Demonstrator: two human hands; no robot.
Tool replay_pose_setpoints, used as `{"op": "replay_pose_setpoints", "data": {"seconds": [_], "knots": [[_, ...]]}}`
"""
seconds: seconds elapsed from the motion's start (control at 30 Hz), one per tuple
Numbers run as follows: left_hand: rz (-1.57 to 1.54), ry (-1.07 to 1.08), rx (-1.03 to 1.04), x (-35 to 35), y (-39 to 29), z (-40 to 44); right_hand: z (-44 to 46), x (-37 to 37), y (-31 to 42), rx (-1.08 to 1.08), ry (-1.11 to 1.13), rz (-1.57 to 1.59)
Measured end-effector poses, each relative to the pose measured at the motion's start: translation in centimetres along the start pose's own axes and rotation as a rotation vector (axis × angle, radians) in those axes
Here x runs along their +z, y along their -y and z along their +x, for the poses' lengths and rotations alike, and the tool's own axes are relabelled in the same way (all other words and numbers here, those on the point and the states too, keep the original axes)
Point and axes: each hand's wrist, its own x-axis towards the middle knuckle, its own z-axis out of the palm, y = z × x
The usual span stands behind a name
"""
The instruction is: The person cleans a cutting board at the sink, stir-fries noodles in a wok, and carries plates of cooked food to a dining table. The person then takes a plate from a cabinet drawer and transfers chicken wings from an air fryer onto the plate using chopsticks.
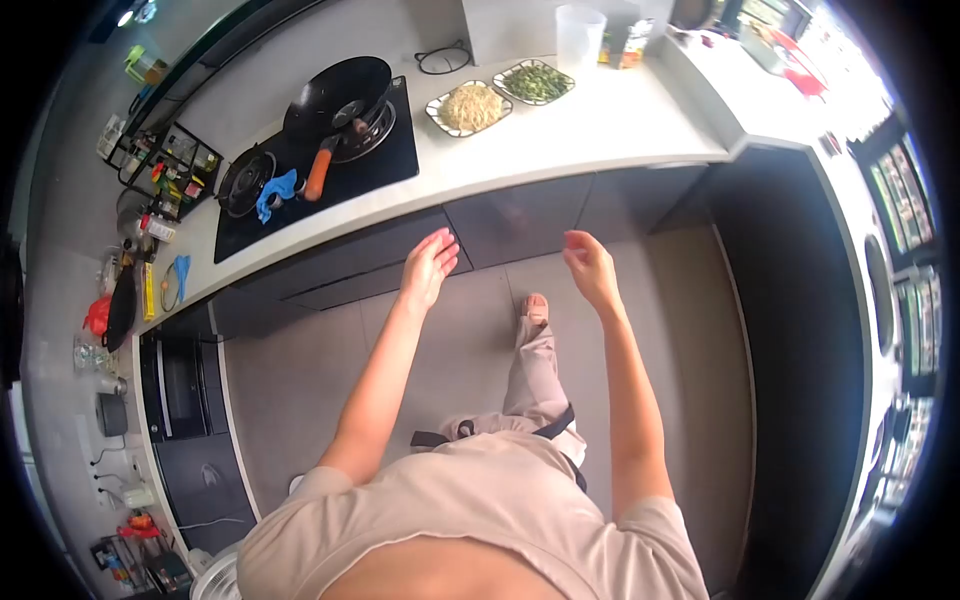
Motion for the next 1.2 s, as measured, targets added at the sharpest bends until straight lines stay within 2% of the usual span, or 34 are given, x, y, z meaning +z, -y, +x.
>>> {"op": "replay_pose_setpoints", "data": {"seconds": [0.17, 0.2, 0.27, 0.3, 0.33, 0.37, 0.4, 0.43, 0.47, 0.63, 0.83, 0.87, 0.97, 1.07, 1.17, 1.2], "knots": [[-0.058, -0.238, 0.096, 2.5, -2.6, 19.8, 21.4, 4.8, -3.3, 0.027, 0.149, 0.066], [-0.045, -0.260, 0.081, 2.6, -3.5, 23.4, 24.9, 5.9, -3.5, 0.051, 0.146, 0.075], [0.008, -0.325, 0.186, 1.0, -3.0, 28.2, 27.9, 7.5, -3.2, 0.082, 0.107, 0.088], [0.028, -0.369, 0.250, -0.5, -2.4, 36.2, 34.4, 9.7, -5.6, 0.109, 0.101, 0.090], [0.058, -0.426, 0.241, -0.9, -3.4, 39.3, 37.6, 11.7, -7.7, 0.027, 0.044, 0.004], [0.091, -0.479, 0.234, -1.1, -3.8, 41.2, 38.8, 12.1, -7.3, 0.117, 0.101, 0.046], [0.200, -0.512, 0.242, 2.3, -6.1, 40.1, 40.0, 12.3, -5.8, 0.204, 0.152, 0.089], [0.219, -0.502, 0.238, 1.7, -6.1, 41.6, 40.9, 12.7, -4.9, 0.290, 0.199, 0.133], [0.241, -0.519, 0.227, 1.1, -6.0, 42.8, 41.6, 13.5, -5.3, 0.273, 0.129, 0.123], [0.315, -0.560, 0.191, 2.6, -7.4, 42.9, 42.5, 14.6, -5.8, 0.280, 0.048, 0.137], [0.136, -0.486, 0.248, 2.7, -7.9, 40.1, 39.0, 12.6, -4.0, 0.251, 0.012, 0.220], [0.104, -0.330, 0.268, 2.7, -8.5, 38.4, 37.1, 11.5, -2.4, 0.296, 0.002, 0.255], [-0.080, -0.155, 0.171, 5.8, -9.2, 33.3, 31.4, 7.7, -0.5, 0.370, -0.091, 0.351], [-0.070, -0.017, 0.003, 9.1, -8.7, 28.5, 23.9, 3.6, 0.0, 0.370, -0.268, 0.410], [-0.010, 0.222, -0.114, 12.6, -7.1, 23.5, 15.1, -0.6, 2.7, 0.368, -0.469, 0.450], [0.013, 0.278, -0.119, 10.7, -5.8, 24.9, 14.3, 1.9, 0.9, 0.359, -0.507, 0.460]]}}
